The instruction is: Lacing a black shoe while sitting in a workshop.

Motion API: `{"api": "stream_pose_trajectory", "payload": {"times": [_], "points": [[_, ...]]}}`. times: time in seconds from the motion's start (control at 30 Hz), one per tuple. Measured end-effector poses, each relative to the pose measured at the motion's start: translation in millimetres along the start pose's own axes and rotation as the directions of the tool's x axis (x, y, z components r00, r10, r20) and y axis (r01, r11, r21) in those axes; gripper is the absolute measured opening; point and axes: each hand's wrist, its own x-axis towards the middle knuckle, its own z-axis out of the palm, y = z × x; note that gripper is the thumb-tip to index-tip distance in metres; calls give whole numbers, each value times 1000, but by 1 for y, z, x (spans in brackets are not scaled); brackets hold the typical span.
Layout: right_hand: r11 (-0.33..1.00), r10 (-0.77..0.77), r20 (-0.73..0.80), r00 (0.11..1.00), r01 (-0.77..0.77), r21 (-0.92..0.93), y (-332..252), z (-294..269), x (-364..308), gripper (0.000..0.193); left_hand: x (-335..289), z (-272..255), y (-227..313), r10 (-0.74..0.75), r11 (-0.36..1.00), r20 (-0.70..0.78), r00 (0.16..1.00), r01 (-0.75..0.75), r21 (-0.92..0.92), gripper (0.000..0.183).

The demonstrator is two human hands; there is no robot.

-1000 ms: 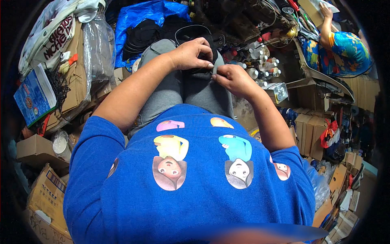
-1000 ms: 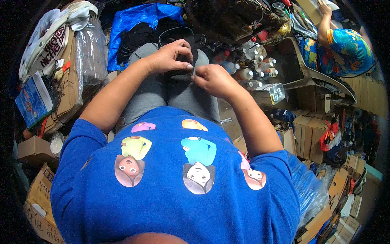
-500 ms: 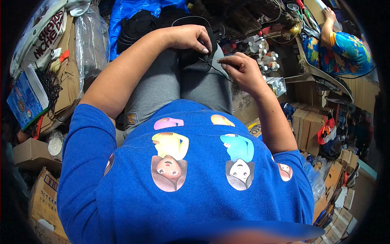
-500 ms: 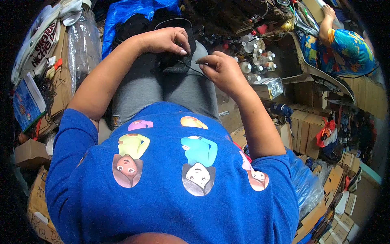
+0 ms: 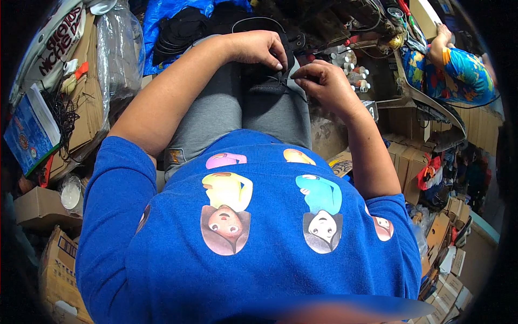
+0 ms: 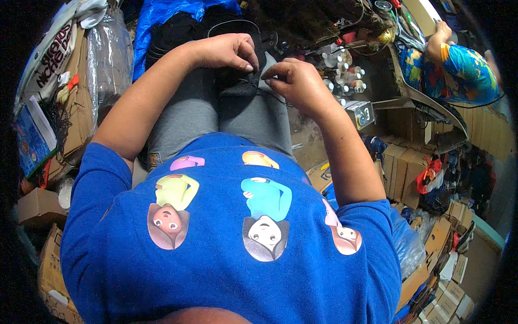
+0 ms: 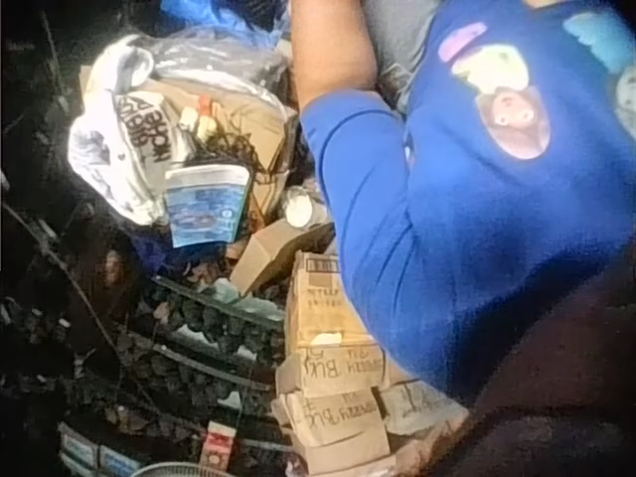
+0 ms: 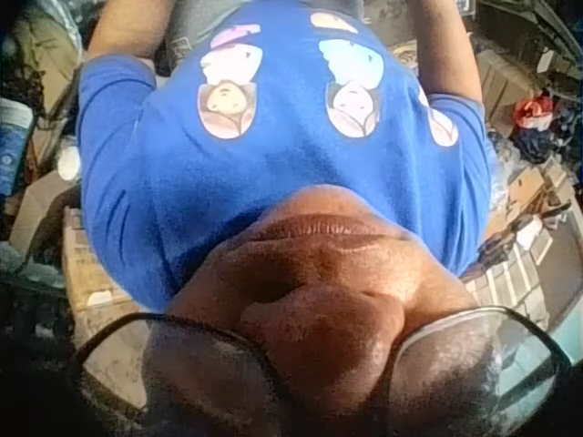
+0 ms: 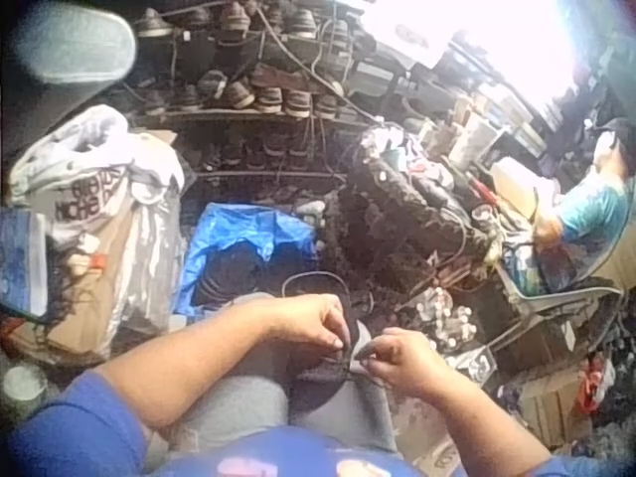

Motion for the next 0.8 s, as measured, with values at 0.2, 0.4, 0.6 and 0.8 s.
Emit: {"api": "stream_pose_trajectory", "payload": {"times": [0.2,0.4,0.6,0.8], "points": [[984,83,109,991,-99,147,5,3,0,17,-3,-1,3,8,1000,38,999,-7,-28,22],[999,22,102,995,-25,27,15,-9,1,25,-1,4,12,24,1000,-2,1000,-24,19,26],[1000,-3,151,989,2,8,16,-1,6,23,-3,5,7,16,999,-2,1000,-16,31,30],[937,45,235,971,-123,328,39,3,11,20,-5,6,5,36,999,-29,999,-35,20,31]]}}
